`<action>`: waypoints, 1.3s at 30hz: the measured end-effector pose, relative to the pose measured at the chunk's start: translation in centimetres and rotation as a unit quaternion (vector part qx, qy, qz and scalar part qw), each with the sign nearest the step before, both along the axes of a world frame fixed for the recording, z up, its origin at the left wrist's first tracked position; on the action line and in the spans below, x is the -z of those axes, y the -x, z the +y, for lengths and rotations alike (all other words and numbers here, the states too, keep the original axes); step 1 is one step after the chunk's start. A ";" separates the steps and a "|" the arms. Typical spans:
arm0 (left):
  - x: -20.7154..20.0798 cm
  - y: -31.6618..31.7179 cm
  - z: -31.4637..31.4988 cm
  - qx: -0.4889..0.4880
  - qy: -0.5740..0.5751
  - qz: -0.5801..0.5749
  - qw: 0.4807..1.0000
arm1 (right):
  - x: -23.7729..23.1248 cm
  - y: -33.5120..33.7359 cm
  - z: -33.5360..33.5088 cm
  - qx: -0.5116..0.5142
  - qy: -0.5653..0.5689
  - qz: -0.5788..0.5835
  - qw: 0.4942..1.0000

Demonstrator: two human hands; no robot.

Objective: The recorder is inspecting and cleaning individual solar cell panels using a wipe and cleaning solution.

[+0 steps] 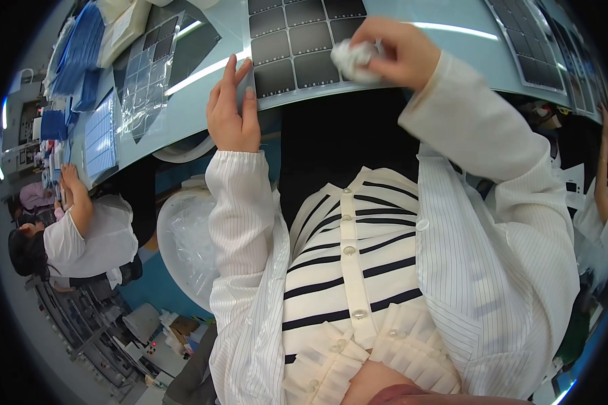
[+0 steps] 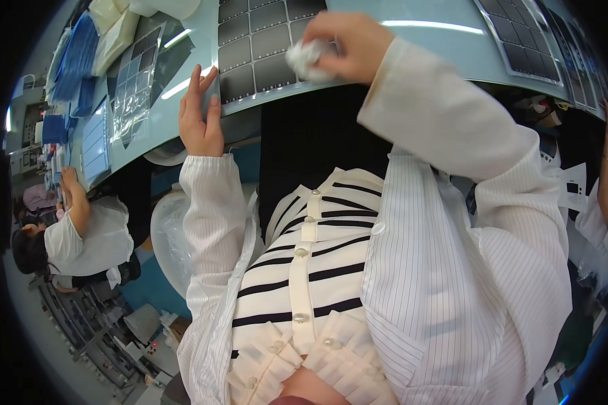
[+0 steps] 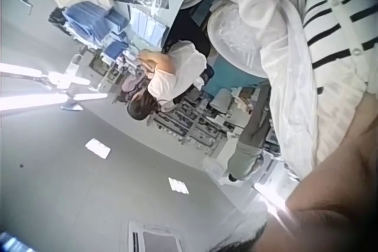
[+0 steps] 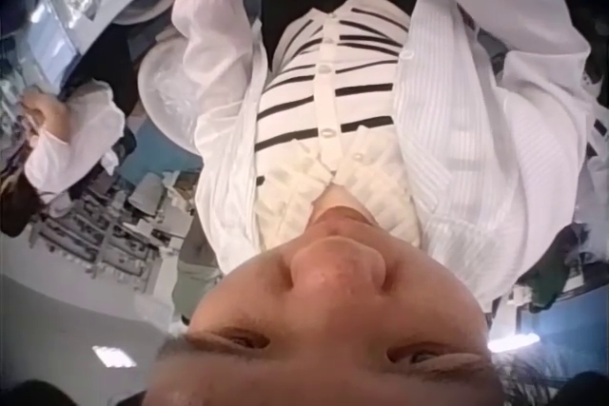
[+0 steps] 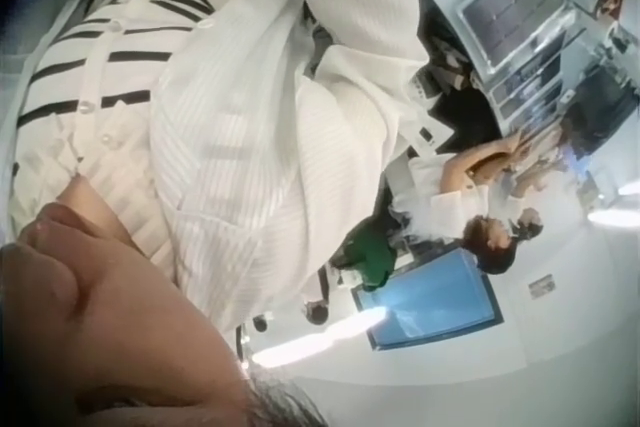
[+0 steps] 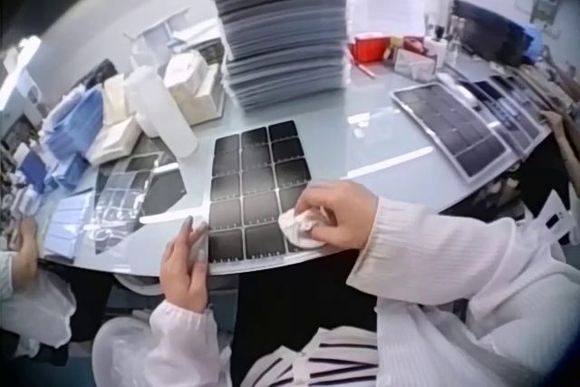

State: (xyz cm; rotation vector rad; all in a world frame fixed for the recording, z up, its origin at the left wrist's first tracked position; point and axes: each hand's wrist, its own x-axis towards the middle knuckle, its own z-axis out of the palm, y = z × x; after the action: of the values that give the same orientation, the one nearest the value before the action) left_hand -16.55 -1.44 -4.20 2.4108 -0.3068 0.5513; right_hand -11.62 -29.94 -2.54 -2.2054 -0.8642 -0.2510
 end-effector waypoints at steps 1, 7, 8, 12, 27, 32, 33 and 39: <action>-0.1 0.0 0.0 0.007 -0.002 -0.004 1.000 | 0.3 -1.3 -1.0 0.058 0.008 0.007 0.998; -0.3 -0.3 0.6 0.010 0.058 0.047 0.997 | -0.5 1.4 3.8 -0.085 0.014 0.036 0.996; -0.4 -0.4 0.7 0.010 0.057 0.045 0.997 | -0.2 0.1 3.4 -0.066 0.003 0.012 0.998; -0.3 -1.1 0.8 0.064 0.131 0.086 0.986 | 1.2 -6.4 0.9 0.162 0.014 -0.036 0.986; -0.4 -1.5 1.9 0.111 0.340 0.198 0.913 | 0.5 -2.6 12.2 -0.057 0.034 -0.044 0.997; 0.0 -1.5 1.8 0.111 0.293 0.163 0.936 | 1.3 -4.6 12.4 0.070 0.019 -0.031 0.997; 0.2 -1.5 1.9 0.110 0.295 0.163 0.935 | 1.5 -2.9 13.0 -0.009 0.024 -0.093 0.995; -0.4 -1.5 1.3 0.102 0.238 0.127 0.958 | -0.6 -6.8 9.8 0.163 0.045 0.017 0.985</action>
State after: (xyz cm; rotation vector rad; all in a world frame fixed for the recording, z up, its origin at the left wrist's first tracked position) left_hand -15.01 -0.10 -3.76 1.9252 -0.2710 0.1870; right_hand -4.81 -20.19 -1.91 -2.4237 -0.4986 -0.3344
